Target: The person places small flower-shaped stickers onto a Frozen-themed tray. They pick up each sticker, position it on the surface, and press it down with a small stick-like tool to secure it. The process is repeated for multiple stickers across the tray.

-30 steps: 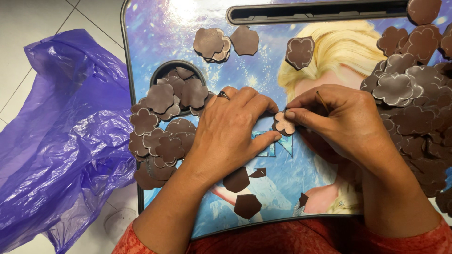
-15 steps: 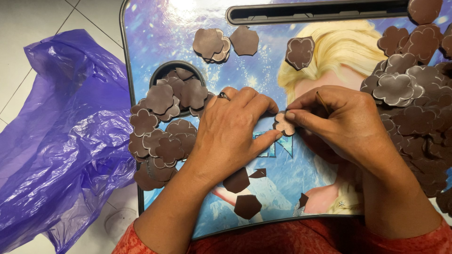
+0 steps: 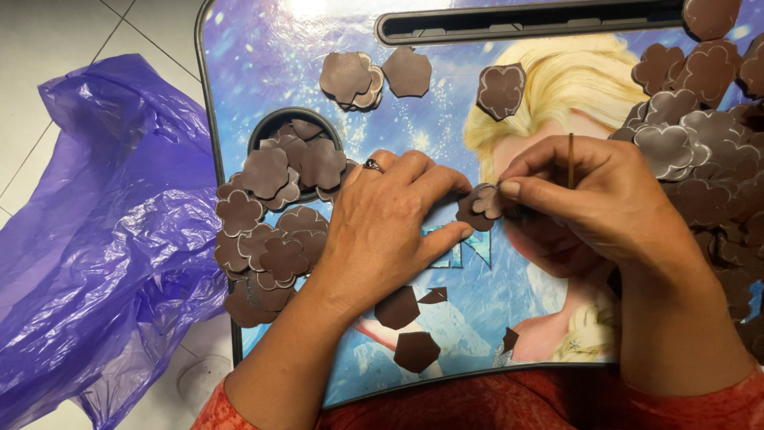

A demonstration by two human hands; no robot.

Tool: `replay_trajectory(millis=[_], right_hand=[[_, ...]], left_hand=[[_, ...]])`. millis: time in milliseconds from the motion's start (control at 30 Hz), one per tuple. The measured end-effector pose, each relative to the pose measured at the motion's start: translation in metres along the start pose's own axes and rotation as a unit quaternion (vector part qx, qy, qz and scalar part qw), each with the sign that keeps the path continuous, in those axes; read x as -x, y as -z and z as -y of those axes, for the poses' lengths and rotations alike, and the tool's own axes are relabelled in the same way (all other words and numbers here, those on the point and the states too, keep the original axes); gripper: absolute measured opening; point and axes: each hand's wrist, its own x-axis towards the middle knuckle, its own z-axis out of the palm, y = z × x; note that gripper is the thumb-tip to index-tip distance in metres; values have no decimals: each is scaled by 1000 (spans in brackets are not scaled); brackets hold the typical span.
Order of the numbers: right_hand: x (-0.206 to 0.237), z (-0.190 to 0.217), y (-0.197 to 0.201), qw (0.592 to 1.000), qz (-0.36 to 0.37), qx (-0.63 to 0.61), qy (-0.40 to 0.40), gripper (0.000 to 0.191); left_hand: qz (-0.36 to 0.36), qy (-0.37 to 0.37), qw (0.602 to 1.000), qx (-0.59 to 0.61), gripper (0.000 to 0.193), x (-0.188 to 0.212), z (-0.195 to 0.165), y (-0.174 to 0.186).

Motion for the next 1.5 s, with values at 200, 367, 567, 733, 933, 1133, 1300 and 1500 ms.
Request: replay_trajectory(millis=[200,367,567,733,933,1133,1300,1500], right_hand=[[-4,-11,17,994,63,-69,52,14],[-4,-9,19,994,88,-6,61,18],[-5,-2,9,994,83,55,46,17],[0,2,0,992,37,123,22,17],[4,9,-9,982,10,185,42,17],[11,16,-18,988,-6,152,27,15],[16,20,-23,986,-5,163,45,13],[15,20,-25,972,-30,218,84,16]], left_hand=[[11,4,1000,7,37,-2,1,2],[16,7,1000,18,36,-2,3,3],[21,-2,1000,23,35,-1,6,3],[4,-7,999,35,35,-2,6,3],[13,4,999,44,28,-2,8,3],[14,3,999,45,26,-3,8,4],[22,-19,998,59,27,-2,12,8],[21,2,997,71,17,-2,11,6]])
